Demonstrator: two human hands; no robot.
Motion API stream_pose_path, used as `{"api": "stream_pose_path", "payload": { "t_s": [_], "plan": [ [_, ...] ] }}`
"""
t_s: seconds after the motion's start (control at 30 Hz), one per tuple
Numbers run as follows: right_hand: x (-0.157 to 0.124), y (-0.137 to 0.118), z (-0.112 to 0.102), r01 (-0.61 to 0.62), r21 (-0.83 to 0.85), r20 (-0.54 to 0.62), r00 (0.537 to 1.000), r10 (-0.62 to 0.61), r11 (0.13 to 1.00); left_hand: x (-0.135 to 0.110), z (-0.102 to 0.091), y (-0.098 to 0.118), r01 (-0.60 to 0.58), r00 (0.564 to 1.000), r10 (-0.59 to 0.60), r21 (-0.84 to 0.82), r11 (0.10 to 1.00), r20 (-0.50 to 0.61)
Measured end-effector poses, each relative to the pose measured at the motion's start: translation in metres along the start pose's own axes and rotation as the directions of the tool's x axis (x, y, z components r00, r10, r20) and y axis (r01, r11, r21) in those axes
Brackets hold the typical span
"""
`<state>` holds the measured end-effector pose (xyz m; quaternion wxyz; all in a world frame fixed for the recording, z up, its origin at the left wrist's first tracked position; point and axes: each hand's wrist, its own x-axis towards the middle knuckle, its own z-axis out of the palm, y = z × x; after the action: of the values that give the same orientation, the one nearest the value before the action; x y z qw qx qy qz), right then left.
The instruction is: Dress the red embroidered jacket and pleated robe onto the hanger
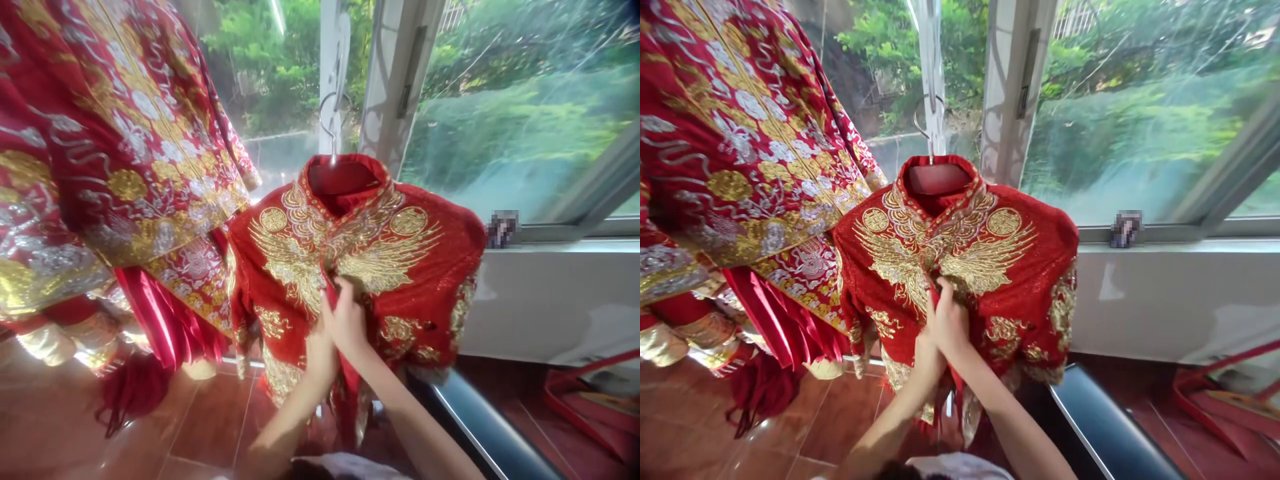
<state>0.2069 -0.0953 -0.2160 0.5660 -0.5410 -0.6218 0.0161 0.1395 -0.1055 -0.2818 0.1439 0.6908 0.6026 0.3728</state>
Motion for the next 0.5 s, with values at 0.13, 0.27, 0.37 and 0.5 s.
{"api": "stream_pose_path", "payload": {
  "t_s": [0.13,0.27,0.37,0.5],
  "plan": [
    [-0.015,0.041,0.027,0.045,-0.028,-0.126,0.991,-0.048,0.999,0.001,0.005,-0.039,-0.057,0.959,0.133,0.289,0.956,-0.25],
    [-0.052,0.083,0.027,0.095,-0.168,-0.295,0.945,-0.142,0.981,-0.017,0.013,-0.092,0.06,0.848,0.14,0.354,0.934,-0.512],
    [-0.069,0.105,0.018,0.014,-0.252,-0.258,0.963,-0.082,0.967,-0.029,0.012,-0.116,0.129,0.882,0.028,0.298,0.946,-0.471],
    [-0.077,0.087,-0.006,0.035,-0.042,-0.063,0.997,-0.037,0.999,-0.051,0.004,-0.102,0.045,0.98,0.01,0.273,0.961,-0.198]
  ]
}}
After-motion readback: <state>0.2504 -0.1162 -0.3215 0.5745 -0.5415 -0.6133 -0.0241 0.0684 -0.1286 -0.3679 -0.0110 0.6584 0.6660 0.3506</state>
